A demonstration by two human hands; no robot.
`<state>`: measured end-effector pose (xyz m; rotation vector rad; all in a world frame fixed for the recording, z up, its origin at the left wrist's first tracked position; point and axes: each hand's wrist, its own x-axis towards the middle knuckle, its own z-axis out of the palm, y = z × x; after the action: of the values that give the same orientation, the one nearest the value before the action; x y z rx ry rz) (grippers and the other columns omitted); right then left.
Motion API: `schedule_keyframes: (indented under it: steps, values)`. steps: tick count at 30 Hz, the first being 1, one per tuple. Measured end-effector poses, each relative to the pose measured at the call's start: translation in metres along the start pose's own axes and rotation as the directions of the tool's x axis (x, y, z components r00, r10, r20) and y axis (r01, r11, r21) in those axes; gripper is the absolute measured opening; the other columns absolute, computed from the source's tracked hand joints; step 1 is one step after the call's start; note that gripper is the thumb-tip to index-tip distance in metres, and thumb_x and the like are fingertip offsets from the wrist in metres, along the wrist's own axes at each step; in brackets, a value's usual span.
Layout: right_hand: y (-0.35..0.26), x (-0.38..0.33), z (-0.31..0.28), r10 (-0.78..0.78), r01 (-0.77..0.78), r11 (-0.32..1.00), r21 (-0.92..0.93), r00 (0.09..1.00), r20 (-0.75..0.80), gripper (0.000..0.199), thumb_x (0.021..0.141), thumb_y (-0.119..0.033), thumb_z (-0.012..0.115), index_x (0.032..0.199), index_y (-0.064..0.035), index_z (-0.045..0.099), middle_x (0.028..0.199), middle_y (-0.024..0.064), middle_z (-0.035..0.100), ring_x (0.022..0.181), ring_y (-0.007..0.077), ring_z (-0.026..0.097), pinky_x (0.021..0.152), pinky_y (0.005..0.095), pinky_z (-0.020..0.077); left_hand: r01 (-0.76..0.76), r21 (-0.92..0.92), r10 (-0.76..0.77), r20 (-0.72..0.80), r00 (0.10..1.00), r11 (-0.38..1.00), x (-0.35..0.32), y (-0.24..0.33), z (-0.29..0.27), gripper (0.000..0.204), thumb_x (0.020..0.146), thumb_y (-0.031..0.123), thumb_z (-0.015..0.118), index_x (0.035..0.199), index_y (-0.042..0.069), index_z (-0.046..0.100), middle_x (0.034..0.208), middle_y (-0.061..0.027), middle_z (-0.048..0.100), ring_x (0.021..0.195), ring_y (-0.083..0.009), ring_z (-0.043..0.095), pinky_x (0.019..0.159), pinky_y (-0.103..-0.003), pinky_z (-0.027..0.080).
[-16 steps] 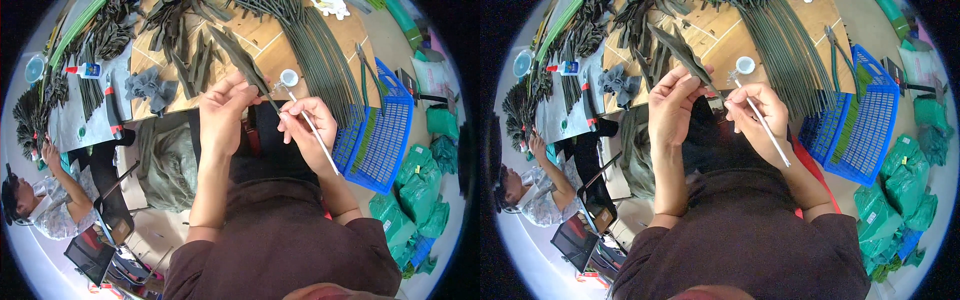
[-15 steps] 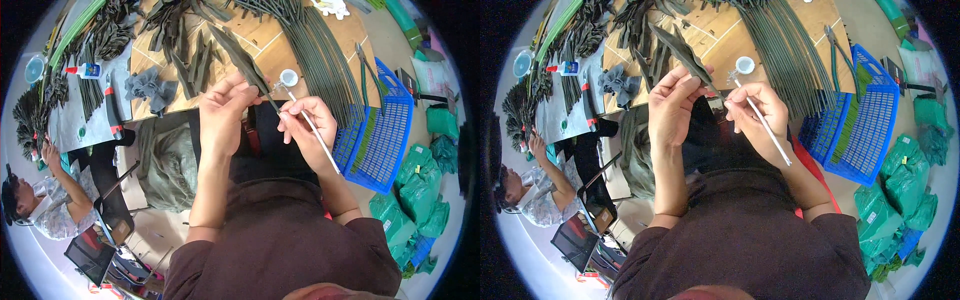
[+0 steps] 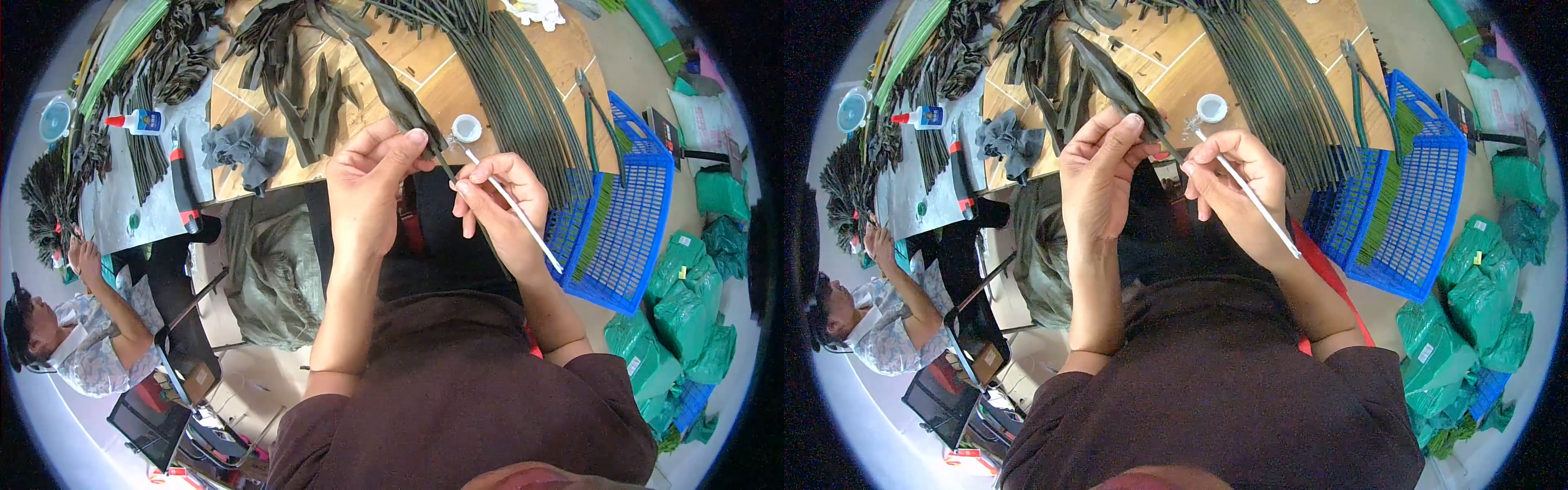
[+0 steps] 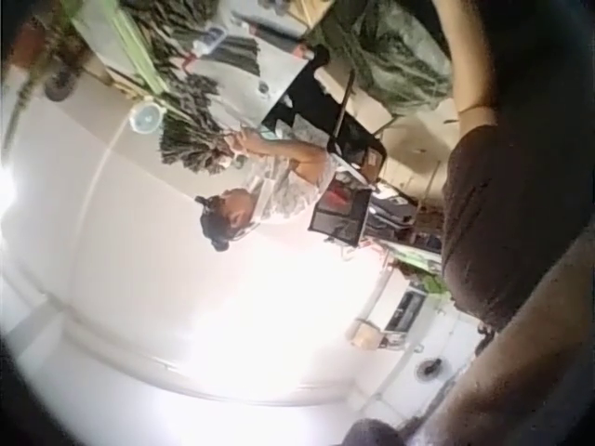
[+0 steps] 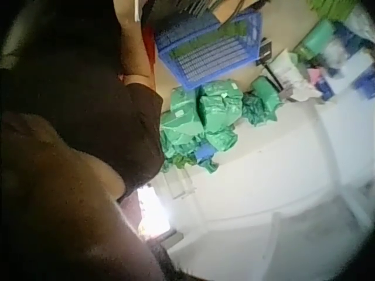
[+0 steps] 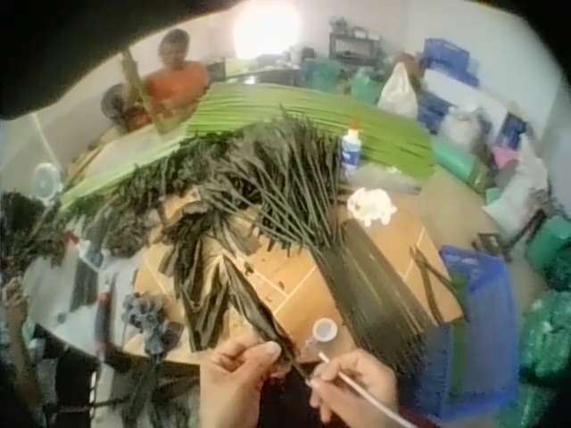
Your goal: The person assembles decorative plant stalks by applying glue to green stems with an applicator stick, then attaching artificial leaves to the glued stems by hand.
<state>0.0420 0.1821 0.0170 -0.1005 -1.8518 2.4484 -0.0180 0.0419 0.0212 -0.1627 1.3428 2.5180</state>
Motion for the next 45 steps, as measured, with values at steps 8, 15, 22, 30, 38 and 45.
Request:
schedule_keyframes:
  steps: [8, 15, 22, 30, 38, 45]
  values:
    - [0.001, 0.001, -0.003, 0.022, -0.022, 0.999, 0.030, 1.000, 0.003, 0.012, 0.082, 0.005, 0.054, 0.089, -0.0016, 0.046, 0.084, 0.0131, 0.056, 0.060, 0.0102, 0.055, 0.041, 0.0174, 0.0441, -0.004, -0.011, 0.004, 0.007, 1.000, 1.000, -0.001, -0.004, 0.001, 0.021, 0.077, 0.002, 0.064, 0.096, -0.005, 0.058, 0.081, -0.0096, 0.065, 0.067, -0.0137, 0.060, 0.062, -0.023, 0.048]
    - [-0.001, 0.000, -0.003, 0.038, -0.039, 0.998, -0.050, 0.999, -0.016, 0.009, 0.084, 0.002, 0.053, 0.090, -0.0011, 0.047, 0.084, 0.0123, 0.057, 0.062, 0.0103, 0.056, 0.046, 0.0186, 0.0459, -0.011, 0.043, 0.013, -0.035, 0.999, 0.999, 0.004, -0.004, 0.005, 0.015, 0.076, 0.002, 0.066, 0.087, -0.004, 0.059, 0.077, -0.0088, 0.064, 0.062, -0.0126, 0.059, 0.059, -0.023, 0.048]
    - [-0.009, 0.008, -0.018, -0.150, 0.128, 0.964, -0.232, 0.985, -0.084, 0.024, 0.092, -0.013, 0.046, 0.106, 0.0056, 0.052, 0.091, 0.0131, 0.062, 0.079, 0.0155, 0.061, 0.066, 0.0244, 0.0498, -0.049, 0.137, 0.062, -0.096, 0.993, 0.989, 0.018, -0.015, -0.007, 0.009, 0.078, 0.000, 0.062, 0.071, 0.000, 0.057, 0.070, -0.0075, 0.060, 0.062, -0.0142, 0.060, 0.055, -0.028, 0.054]
    - [0.000, 0.035, -0.040, -0.352, 0.279, 0.779, -0.562, 0.936, -0.023, 0.023, 0.092, -0.016, 0.046, 0.094, 0.0034, 0.058, 0.074, 0.0063, 0.057, 0.067, 0.0107, 0.052, 0.060, 0.0216, 0.0412, 0.011, 0.104, 0.004, -0.142, 0.990, 0.994, 0.024, -0.022, -0.011, 0.008, 0.075, 0.002, 0.066, 0.074, -0.001, 0.058, 0.071, -0.0065, 0.062, 0.059, -0.0096, 0.058, 0.054, -0.024, 0.052]
    - [0.018, 0.051, -0.041, -0.314, 0.251, 0.658, -0.711, 0.948, 0.043, 0.019, 0.088, -0.013, 0.051, 0.086, 0.0051, 0.057, 0.075, 0.0132, 0.058, 0.065, 0.0190, 0.055, 0.059, 0.0275, 0.0430, 0.053, 0.100, -0.038, -0.143, 0.989, 0.994, 0.027, -0.021, -0.012, 0.008, 0.077, 0.001, 0.064, 0.073, -0.001, 0.057, 0.065, -0.0044, 0.057, 0.054, -0.0094, 0.055, 0.055, -0.026, 0.055]
    - [0.003, 0.035, -0.027, -0.320, 0.291, 0.892, -0.345, 0.947, -0.028, 0.020, 0.091, -0.015, 0.048, 0.085, 0.0025, 0.057, 0.077, 0.0053, 0.058, 0.063, 0.0065, 0.050, 0.057, 0.0187, 0.0402, 0.049, 0.089, -0.037, -0.123, 0.992, 0.995, 0.029, -0.020, -0.010, 0.008, 0.077, 0.000, 0.064, 0.075, 0.000, 0.056, 0.065, -0.0042, 0.057, 0.052, -0.0096, 0.055, 0.053, -0.025, 0.055]
